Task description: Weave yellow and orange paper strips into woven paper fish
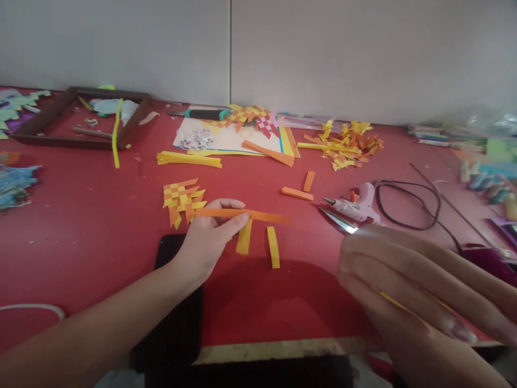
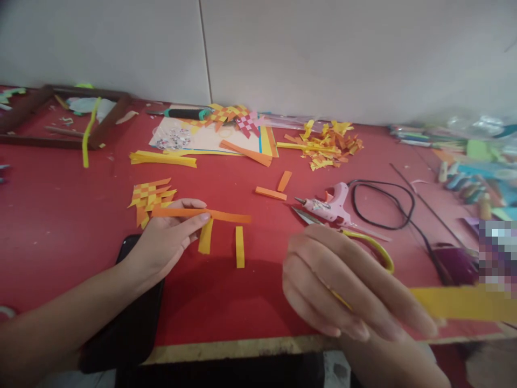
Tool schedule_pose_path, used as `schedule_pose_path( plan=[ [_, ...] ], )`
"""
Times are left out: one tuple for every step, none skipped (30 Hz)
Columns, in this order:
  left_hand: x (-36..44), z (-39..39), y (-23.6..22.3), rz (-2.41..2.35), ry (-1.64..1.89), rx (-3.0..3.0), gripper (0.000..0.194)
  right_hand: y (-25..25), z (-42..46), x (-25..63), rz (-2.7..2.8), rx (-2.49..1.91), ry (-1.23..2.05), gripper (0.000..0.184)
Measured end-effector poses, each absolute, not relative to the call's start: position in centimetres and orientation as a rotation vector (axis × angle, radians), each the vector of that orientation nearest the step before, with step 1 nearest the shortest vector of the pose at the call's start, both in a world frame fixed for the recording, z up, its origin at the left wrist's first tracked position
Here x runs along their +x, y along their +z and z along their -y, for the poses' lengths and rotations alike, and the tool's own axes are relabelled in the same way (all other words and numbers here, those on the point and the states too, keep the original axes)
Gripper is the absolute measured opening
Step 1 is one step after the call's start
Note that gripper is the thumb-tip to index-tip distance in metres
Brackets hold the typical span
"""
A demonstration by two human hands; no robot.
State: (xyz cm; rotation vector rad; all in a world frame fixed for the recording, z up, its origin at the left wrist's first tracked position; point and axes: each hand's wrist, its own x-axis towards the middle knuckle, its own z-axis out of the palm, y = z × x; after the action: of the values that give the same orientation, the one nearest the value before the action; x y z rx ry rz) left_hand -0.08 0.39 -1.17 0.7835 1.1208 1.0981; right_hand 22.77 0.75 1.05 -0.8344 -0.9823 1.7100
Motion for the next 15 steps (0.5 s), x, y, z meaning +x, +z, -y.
schedule_pose_path(
  plan=[
    [-0.1, -0.4, -1.2, -1.119, 1.092, 0.79, 0.021, 1.3, -0.6, 22.7, 1.024, -0.754, 1.723, 0.031],
    [-0.1, -0.4, -1.1, -1.122, 1.089, 0.795, 0.023, 1.6, -0.3, 22.5, 1.063, -0.669, 1.735, 0.032],
    [-0.1, -0.3, -1.1, -1.123, 1.085, 0.799, 0.024, 1.9, 0.0, 22.3, 1.091, -0.597, 1.744, 0.031],
    [0.0, -0.3, -1.0, -1.123, 1.081, 0.8, 0.024, 2.0, 0.4, 21.9, 1.103, -0.562, 1.749, 0.029],
    [0.0, -0.3, -0.9, -1.12, 1.074, 0.798, 0.024, 2.0, 0.7, 21.4, 1.093, -0.605, 1.739, 0.024],
    [0.0, -0.2, -0.9, -1.115, 1.062, 0.796, 0.025, 1.9, 1.0, 20.9, 1.08, -0.692, 1.725, 0.019],
    [0.1, -0.2, -0.8, -1.11, 1.054, 0.799, 0.025, 1.8, 1.2, 20.4, 1.068, -0.799, 1.71, 0.016],
    [0.1, -0.1, -0.7, -1.106, 1.047, 0.807, 0.025, 1.5, 1.4, 19.9, 1.059, -0.899, 1.696, 0.016],
    [0.1, -0.1, -0.6, -1.101, 1.041, 0.817, 0.025, 1.2, 1.5, 19.6, 1.059, -0.971, 1.691, 0.017],
    [0.1, -0.1, -0.6, -1.094, 1.036, 0.828, 0.024, 1.0, 1.6, 19.3, 1.059, -1.018, 1.692, 0.016],
    [0.2, 0.0, -0.5, -1.082, 1.034, 0.841, 0.024, 0.7, 1.6, 19.1, 1.057, -1.045, 1.694, 0.015],
    [0.2, 0.0, -0.5, -1.071, 1.034, 0.856, 0.023, 0.5, 1.6, 19.0, 1.048, -1.061, 1.699, 0.012],
    [0.2, 0.0, -0.5, -1.06, 1.033, 0.872, 0.022, 0.4, 1.6, 18.9, 1.035, -1.068, 1.698, 0.011],
    [0.2, 0.1, -0.5, -1.051, 1.033, 0.886, 0.021, 0.3, 1.6, 18.8, 1.018, -1.068, 1.699, 0.01],
    [0.2, 0.2, -0.5, -1.046, 1.037, 0.902, 0.02, 0.2, 1.6, 18.8, 0.996, -1.06, 1.7, 0.01]
  ],
)
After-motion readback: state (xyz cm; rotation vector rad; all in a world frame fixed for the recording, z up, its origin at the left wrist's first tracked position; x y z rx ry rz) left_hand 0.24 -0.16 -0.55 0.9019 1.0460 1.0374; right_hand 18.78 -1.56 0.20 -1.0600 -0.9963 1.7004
